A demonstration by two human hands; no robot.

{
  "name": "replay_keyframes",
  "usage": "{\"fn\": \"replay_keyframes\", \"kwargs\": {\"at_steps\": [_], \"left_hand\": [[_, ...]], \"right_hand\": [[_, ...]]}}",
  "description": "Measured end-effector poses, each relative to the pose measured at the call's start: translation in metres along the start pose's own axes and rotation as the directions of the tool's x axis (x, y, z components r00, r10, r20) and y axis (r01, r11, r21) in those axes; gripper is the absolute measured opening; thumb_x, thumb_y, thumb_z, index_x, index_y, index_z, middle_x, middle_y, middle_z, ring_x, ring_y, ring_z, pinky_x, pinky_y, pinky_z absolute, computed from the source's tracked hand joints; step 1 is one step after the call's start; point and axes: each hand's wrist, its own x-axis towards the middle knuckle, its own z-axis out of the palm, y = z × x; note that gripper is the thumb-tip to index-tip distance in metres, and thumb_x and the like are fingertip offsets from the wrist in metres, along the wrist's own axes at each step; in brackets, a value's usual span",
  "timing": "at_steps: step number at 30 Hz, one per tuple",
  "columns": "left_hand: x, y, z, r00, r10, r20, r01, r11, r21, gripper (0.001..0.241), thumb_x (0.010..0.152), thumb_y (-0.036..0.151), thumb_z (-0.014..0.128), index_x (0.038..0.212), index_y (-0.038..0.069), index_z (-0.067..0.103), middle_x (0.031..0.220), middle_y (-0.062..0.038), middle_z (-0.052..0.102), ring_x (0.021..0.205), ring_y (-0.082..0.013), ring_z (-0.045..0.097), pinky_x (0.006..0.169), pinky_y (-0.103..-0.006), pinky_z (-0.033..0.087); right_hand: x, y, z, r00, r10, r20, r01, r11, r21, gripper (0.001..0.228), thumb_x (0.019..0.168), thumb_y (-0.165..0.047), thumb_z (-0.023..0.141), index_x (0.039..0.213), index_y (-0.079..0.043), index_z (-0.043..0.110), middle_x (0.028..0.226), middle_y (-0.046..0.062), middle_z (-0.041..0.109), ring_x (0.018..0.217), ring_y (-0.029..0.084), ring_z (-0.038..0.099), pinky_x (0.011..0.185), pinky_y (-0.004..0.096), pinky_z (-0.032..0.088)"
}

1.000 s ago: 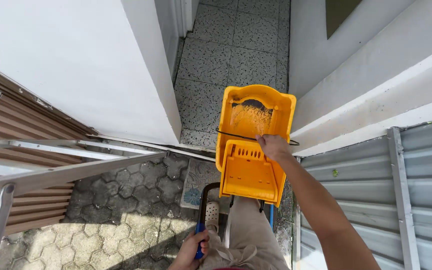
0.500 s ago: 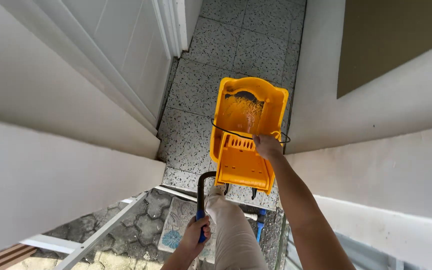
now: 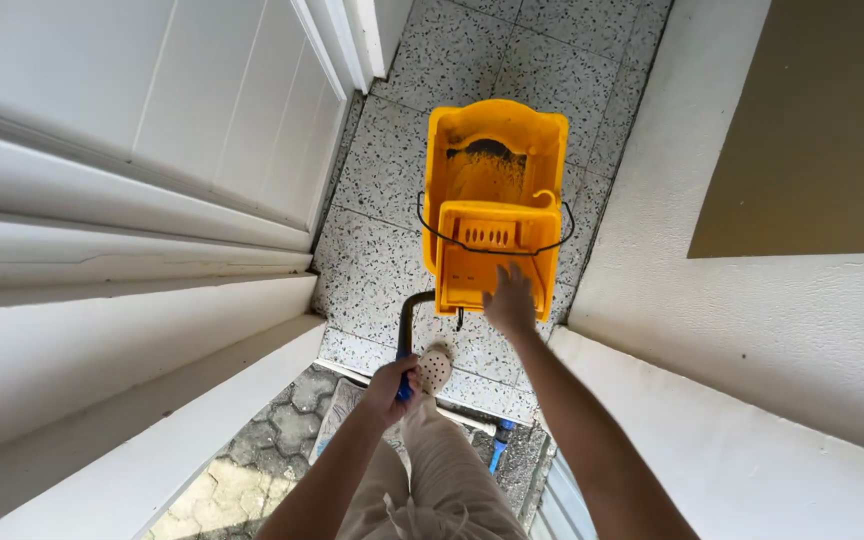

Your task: The person carries a yellow mop bucket and a mop from an outdoor area into a bathroom. They fill a smaller bucket with water from a tap, pour it into the mop bucket, and then return to the outdoor area. The person then brings the mop and bucket back into the bathroom, refills the smaller bucket, and pours it into the mop bucket again before leaving the bathroom.

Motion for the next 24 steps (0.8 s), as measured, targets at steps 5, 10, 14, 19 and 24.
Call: {"fn": "replay_keyframes", "kwargs": {"at_steps": [5, 10, 14, 19, 24], "left_hand": [[0.043, 0.024, 0.036, 0.987, -0.076, 0.144, 0.051, 0.984, 0.17, 0.017, 0.096, 0.018, 0.063, 0.086, 0.006, 0.056, 0.068, -0.003, 0.06, 0.052, -0.0124, 0.06, 0.044, -0.0242, 0.051], [0.064, 0.08, 0.091, 0.983, -0.11, 0.147, 0.061, 0.952, 0.3, 0.016, 0.102, 0.015, 0.065, 0.096, 0.001, 0.06, 0.08, -0.009, 0.066, 0.067, -0.0172, 0.067, 0.061, -0.0268, 0.06], [0.081, 0.126, 0.152, 0.99, -0.095, 0.101, 0.031, 0.862, 0.507, 0.018, 0.096, 0.022, 0.064, 0.096, 0.004, 0.061, 0.08, -0.007, 0.067, 0.069, -0.0201, 0.066, 0.061, -0.0349, 0.059], [0.139, 0.182, 0.236, 0.983, -0.066, 0.169, -0.02, 0.887, 0.462, 0.019, 0.098, 0.023, 0.059, 0.094, 0.005, 0.062, 0.082, -0.007, 0.067, 0.073, -0.0193, 0.065, 0.064, -0.0318, 0.058], [0.171, 0.214, 0.296, 0.957, -0.091, 0.274, 0.013, 0.962, 0.274, 0.022, 0.1, 0.022, 0.055, 0.09, 0.004, 0.064, 0.081, -0.007, 0.067, 0.071, -0.0187, 0.064, 0.067, -0.0328, 0.058]], "right_hand": [[-0.087, -0.035, 0.09, 0.951, 0.195, 0.242, -0.31, 0.615, 0.725, 0.059, 0.097, -0.046, 0.06, 0.143, -0.01, 0.051, 0.135, 0.019, 0.059, 0.118, 0.035, 0.058, 0.094, 0.046, 0.05], [-0.093, -0.098, -0.003, 0.736, 0.142, 0.662, -0.666, -0.022, 0.745, 0.058, 0.103, -0.051, 0.042, 0.146, -0.012, 0.05, 0.133, 0.012, 0.053, 0.112, 0.023, 0.058, 0.076, 0.041, 0.062], [-0.051, -0.132, -0.075, 0.828, 0.082, 0.554, -0.56, 0.066, 0.826, 0.057, 0.101, -0.049, 0.046, 0.15, -0.022, 0.037, 0.132, 0.004, 0.052, 0.12, 0.026, 0.059, 0.081, 0.043, 0.064], [0.037, -0.175, -0.135, 0.884, 0.222, 0.411, -0.447, 0.148, 0.882, 0.066, 0.095, -0.052, 0.051, 0.152, -0.03, 0.027, 0.136, 0.008, 0.045, 0.123, 0.029, 0.056, 0.079, 0.044, 0.064], [0.108, -0.182, -0.19, 0.856, 0.404, 0.324, -0.455, 0.288, 0.843, 0.064, 0.089, -0.054, 0.055, 0.146, -0.029, 0.041, 0.133, 0.018, 0.055, 0.11, 0.035, 0.067, 0.072, 0.044, 0.061]]}}
